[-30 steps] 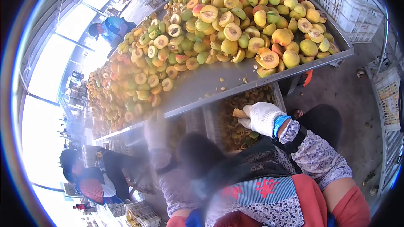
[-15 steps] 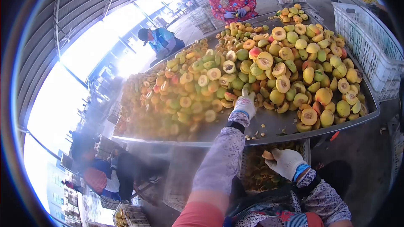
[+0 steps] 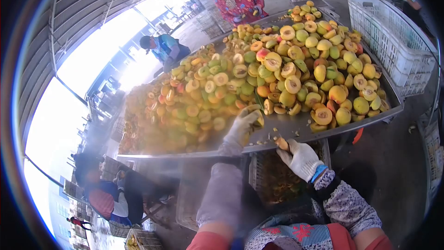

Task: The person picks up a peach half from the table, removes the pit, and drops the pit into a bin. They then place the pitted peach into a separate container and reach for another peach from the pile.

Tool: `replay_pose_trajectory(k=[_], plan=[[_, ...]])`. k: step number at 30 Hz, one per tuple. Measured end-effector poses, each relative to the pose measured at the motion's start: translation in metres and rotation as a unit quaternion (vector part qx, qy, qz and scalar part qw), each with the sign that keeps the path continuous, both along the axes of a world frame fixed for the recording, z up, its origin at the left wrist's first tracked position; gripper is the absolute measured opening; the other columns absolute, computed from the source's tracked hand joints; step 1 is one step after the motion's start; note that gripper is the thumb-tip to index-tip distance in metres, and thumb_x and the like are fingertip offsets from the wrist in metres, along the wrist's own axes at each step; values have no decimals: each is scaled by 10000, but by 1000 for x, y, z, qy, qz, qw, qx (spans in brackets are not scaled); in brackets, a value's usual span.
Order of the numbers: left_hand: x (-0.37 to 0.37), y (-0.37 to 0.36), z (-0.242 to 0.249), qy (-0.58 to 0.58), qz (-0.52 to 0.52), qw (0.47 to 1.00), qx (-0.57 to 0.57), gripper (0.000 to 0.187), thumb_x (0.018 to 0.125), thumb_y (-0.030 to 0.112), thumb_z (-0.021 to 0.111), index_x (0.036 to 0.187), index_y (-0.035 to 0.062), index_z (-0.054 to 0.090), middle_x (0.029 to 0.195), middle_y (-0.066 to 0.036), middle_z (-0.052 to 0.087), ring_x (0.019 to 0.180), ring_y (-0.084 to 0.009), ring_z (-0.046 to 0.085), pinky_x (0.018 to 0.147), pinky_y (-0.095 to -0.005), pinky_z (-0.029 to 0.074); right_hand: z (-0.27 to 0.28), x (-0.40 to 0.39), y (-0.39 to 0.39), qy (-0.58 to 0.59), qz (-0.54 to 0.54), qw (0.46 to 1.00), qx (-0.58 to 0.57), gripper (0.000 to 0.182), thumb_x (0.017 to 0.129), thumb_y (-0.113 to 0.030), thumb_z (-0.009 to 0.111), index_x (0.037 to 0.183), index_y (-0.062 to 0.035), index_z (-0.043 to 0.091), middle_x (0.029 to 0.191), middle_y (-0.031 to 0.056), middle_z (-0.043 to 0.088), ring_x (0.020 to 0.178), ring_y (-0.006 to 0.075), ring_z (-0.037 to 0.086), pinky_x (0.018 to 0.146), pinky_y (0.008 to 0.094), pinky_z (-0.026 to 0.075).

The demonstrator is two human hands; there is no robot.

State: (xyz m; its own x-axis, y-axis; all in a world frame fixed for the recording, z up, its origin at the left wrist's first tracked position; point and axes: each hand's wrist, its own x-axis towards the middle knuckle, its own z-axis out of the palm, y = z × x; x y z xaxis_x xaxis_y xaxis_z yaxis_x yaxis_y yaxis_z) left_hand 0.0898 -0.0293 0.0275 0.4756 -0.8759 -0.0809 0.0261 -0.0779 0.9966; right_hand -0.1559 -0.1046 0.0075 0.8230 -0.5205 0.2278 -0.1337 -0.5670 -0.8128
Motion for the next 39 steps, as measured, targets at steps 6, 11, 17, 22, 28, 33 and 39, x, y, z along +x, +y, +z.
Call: replay_pose_trajectory(k=[6, 11, 17, 22, 28, 33, 39], plan=[[-73, 23, -8, -28, 81, 987, -133, 441, 987, 312, 573, 1326, 34, 519, 1213, -131, 602, 1031, -244, 624, 851, -389, 544, -7, 16, 5, -43, -20, 998, 42, 335, 940, -339, 602, 1038, -20, 636, 899, 229, 686, 864, 429, 652, 752, 500, 517], [-80, 22, -20, -261, 180, 943, -100, 363, 996, 278, 592, 1285, 65, 536, 1154, -129, 617, 1011, -244, 628, 768, -362, 566, 2, 16, 9, 32, -22, 999, 15, 327, 932, -335, 590, 1052, -32, 619, 875, 232, 679, 851, 432, 648, 739, 514, 514], [-108, 31, -9, -264, 122, 942, -170, 306, 1064, 222, 441, 1271, 10, 516, 1130, -134, 603, 969, -202, 605, 830, -346, 540, -1, 16, 13, 56, -6, 998, -3, 384, 939, -421, 555, 1027, -53, 623, 874, 220, 678, 859, 430, 648, 744, 520, 514], [-107, 31, -2, 18, 125, 977, -171, 359, 1070, 306, 421, 1191, -6, 550, 1107, -127, 605, 972, -210, 603, 864, -350, 524, 0, 15, 16, 27, 22, 999, 38, 354, 954, -380, 557, 1021, -41, 634, 900, 235, 675, 891, 440, 635, 770, 511, 502], [-132, 22, 11, 146, 219, 942, -209, 457, 1022, 453, 481, 1090, 14, 587, 1044, -111, 601, 951, -232, 597, 902, -387, 506, -1, 16, 31, -39, 54, 981, 185, 382, 975, -352, 554, 1041, 16, 630, 942, 270, 668, 954, 456, 624, 804, 480, 498], [-137, 22, 13, 117, 229, 939, -228, 474, 1019, 482, 476, 1049, 21, 582, 1019, -104, 593, 930, -236, 586, 910, -424, 502, -10, 20, 37, -64, 53, 966, 243, 380, 983, -341, 563, 1067, 24, 634, 955, 260, 679, 952, 427, 652, 815, 435, 505], [-133, 21, 7, 90, 270, 935, -211, 499, 1008, 513, 487, 981, 23, 581, 942, -115, 603, 854, -232, 595, 852, -409, 521, -14, 21, 35, -55, 103, 947, 298, 415, 1005, -359, 538, 1108, 31, 636, 950, 238, 688, 934, 370, 670, 821, 407, 502]])
